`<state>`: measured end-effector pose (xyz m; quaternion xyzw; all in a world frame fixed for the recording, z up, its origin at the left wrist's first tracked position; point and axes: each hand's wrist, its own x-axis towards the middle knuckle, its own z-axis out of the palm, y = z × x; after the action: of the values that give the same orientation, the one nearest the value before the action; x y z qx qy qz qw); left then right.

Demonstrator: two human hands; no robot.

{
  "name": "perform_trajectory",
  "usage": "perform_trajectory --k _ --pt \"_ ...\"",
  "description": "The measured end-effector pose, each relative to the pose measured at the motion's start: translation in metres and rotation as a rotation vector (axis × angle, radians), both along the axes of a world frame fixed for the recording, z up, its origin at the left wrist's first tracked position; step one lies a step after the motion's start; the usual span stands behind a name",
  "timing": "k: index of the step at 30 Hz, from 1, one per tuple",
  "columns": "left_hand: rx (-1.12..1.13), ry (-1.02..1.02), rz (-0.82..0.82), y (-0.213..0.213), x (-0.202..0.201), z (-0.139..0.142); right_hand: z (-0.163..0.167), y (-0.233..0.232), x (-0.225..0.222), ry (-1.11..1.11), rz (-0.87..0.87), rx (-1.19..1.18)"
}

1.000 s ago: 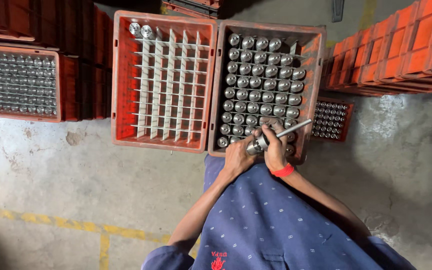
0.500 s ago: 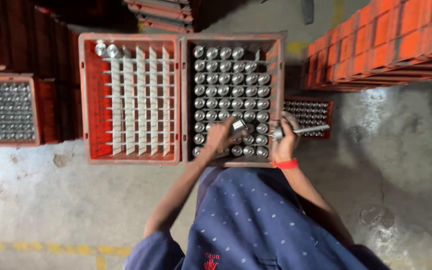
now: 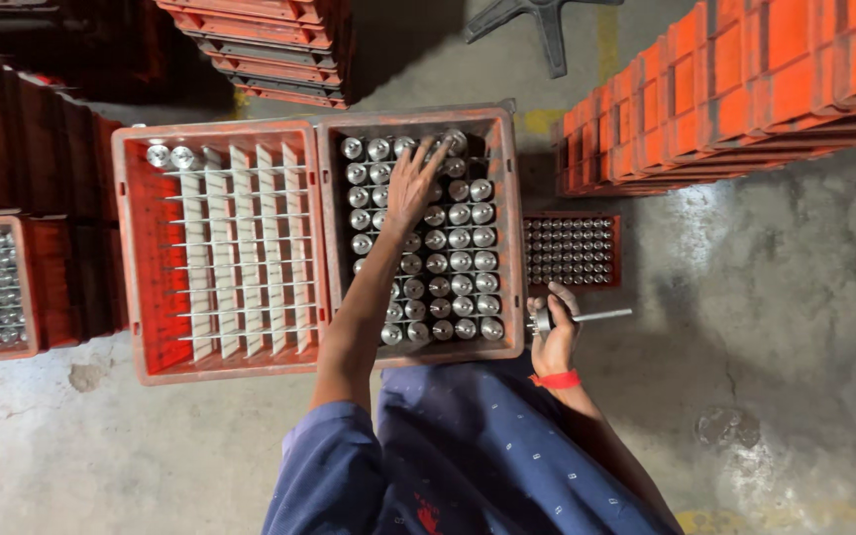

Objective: The person transfers small cylindrical metal parts from one orange crate to another using a metal rod to push them into place. They then move the filled crate to a stack and retrieve an empty one to continue the process.

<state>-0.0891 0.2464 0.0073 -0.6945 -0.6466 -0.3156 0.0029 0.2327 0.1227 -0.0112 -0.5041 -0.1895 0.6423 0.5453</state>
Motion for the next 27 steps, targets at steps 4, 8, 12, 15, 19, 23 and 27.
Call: perform_trajectory --k 4,8,12,15,19,23,27 --pt "0.168 -0.225 0.059 -0.043 -0.029 0.000 -0.003 -0.009 -0.006 -0.016 0.037 -0.020" --pt "0.242 -0.263 0.496 -0.103 -0.121 -0.001 -0.005 -0.021 -0.010 -0.056 0.077 -0.050" --pt "0.013 -0.124 0.849 -0.141 -0.228 -0.002 -0.011 -0.032 -0.021 0.000 0.104 -0.015" --pt "-0.223 -0.060 0.862 -0.141 -0.272 0.002 -0.015 -0.041 -0.037 -0.021 0.109 0.012" --pt "-0.316 0.028 0.823 -0.126 -0.287 0.006 -0.010 -0.053 -0.056 -0.032 0.131 -0.004" --pt "-0.335 0.055 0.830 -0.113 -0.289 0.002 -0.004 -0.059 -0.072 -0.069 0.113 0.017" --pt "-0.289 0.127 0.869 -0.110 -0.295 -0.004 -0.005 -0.060 -0.082 -0.064 0.135 -0.022"
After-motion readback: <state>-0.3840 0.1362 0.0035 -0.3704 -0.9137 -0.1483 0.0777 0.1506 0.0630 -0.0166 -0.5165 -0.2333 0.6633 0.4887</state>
